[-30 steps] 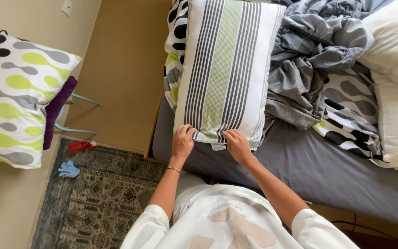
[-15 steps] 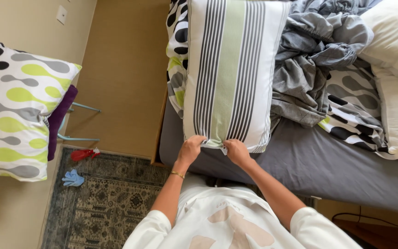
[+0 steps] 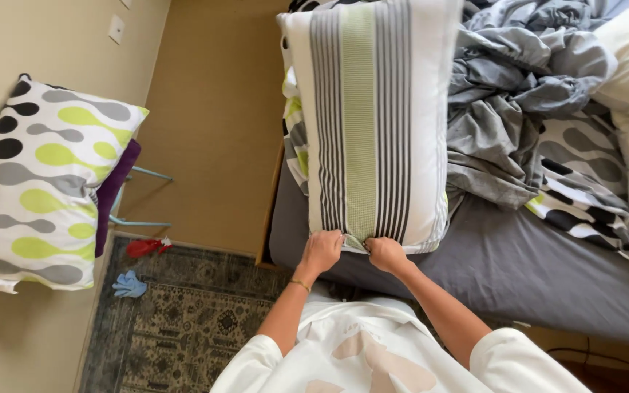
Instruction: The person places a pillow into a patterned pillowcase, repeatedly adjusting and smoothing the fabric to fit the pillow. They then place the finished pillow on a chair and pick up another pillow from the bed.
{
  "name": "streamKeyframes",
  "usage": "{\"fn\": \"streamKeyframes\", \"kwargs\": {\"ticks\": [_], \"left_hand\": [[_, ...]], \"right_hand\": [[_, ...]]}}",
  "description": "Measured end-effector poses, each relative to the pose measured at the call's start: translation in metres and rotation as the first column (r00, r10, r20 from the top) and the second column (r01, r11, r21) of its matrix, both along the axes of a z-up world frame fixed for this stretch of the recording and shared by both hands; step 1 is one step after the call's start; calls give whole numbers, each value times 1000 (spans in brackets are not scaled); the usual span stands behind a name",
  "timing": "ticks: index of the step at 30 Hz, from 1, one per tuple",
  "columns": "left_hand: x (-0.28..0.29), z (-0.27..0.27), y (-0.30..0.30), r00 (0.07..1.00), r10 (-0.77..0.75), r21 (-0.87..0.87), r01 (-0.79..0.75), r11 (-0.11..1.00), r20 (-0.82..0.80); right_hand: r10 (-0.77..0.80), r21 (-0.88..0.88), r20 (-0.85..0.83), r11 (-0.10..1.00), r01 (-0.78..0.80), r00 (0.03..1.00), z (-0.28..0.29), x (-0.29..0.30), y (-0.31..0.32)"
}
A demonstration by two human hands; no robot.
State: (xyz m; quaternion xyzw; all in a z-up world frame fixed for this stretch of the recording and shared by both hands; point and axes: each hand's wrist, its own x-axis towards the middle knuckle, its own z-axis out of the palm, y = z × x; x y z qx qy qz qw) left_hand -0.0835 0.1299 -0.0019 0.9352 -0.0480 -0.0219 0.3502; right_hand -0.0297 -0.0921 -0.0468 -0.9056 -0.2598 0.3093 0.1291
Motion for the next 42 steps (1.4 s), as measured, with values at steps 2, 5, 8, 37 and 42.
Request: {"fn": "streamKeyframes", "kwargs": {"ticks": [2,5,8,37,42], "left_hand": [[-25,-45,-3,994,84,16,-85,996,69],[-43,-64,-13,991,134,-59,-132,989,26],[-35,-53,-14,994,62,-165,-76,983,-90],[132,59,-15,944,167,-9,-172,985,285],[174,35,-66,900,220,149,-293,944,376]], "right_hand": [[-6,30,10,1000,6,1000,16,9,5],[-30,58,58,998,27,998,27,10,5],[-66,153,357,988,12,932,24,-2,4],[-445,555,595,830,58,669,102,137,-28],[-366,341,634,923,179,681,69,166,-2]]}}
